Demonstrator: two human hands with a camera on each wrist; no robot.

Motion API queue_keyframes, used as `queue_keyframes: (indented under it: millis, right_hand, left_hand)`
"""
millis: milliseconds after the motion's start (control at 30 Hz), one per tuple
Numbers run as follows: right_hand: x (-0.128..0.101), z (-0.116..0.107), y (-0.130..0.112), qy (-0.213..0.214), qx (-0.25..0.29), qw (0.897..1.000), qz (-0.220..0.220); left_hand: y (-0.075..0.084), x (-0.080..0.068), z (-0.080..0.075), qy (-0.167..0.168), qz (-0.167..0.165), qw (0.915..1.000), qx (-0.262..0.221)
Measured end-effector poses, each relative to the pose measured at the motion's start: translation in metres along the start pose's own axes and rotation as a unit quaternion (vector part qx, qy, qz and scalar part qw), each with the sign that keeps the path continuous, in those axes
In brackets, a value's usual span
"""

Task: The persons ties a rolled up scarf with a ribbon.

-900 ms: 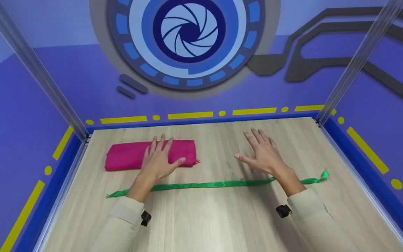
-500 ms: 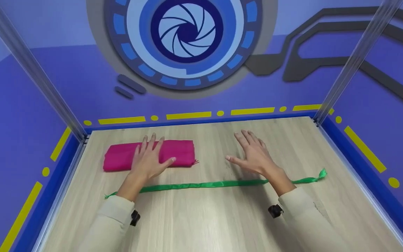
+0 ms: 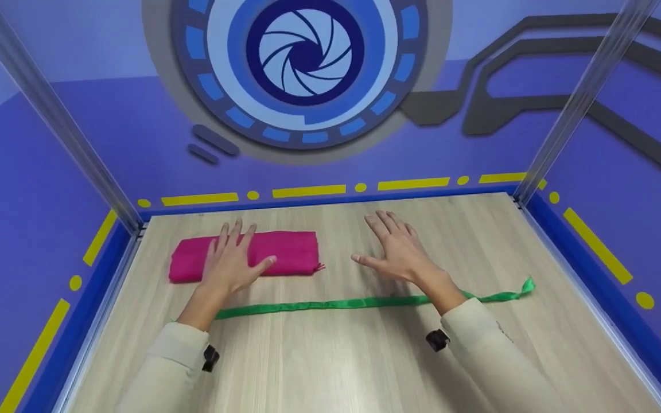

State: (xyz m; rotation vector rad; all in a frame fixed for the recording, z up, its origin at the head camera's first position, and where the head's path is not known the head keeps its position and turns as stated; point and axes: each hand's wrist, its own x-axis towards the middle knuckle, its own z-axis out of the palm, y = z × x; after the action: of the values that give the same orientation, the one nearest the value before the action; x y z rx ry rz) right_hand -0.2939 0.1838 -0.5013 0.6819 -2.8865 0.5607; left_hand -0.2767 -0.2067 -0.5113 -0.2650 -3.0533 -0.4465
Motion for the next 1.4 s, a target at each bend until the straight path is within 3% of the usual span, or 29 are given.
queue_keyframes:
  millis: [433, 1133, 1400]
  right_hand:
    - [0.006, 0.009, -0.006, -0.004, 0.013, 1.000, -0.016]
    - [0.028, 0.027, -0.034, -0.019, 0.057, 0.998, -0.021]
    - [0.030, 0.032, -0.039, -0.019, 0.063, 0.998, -0.011]
  left_hand:
    - [-0.030, -0.012, 0.006, -0.007, -0.025, 0.9996, 0.006]
    - [-0.063, -0.010, -0.013, 0.016, -0.043, 0.9989, 0.006]
    - [-0.074, -0.016, -0.014, 0.027, -0.092, 0.9953, 0.013]
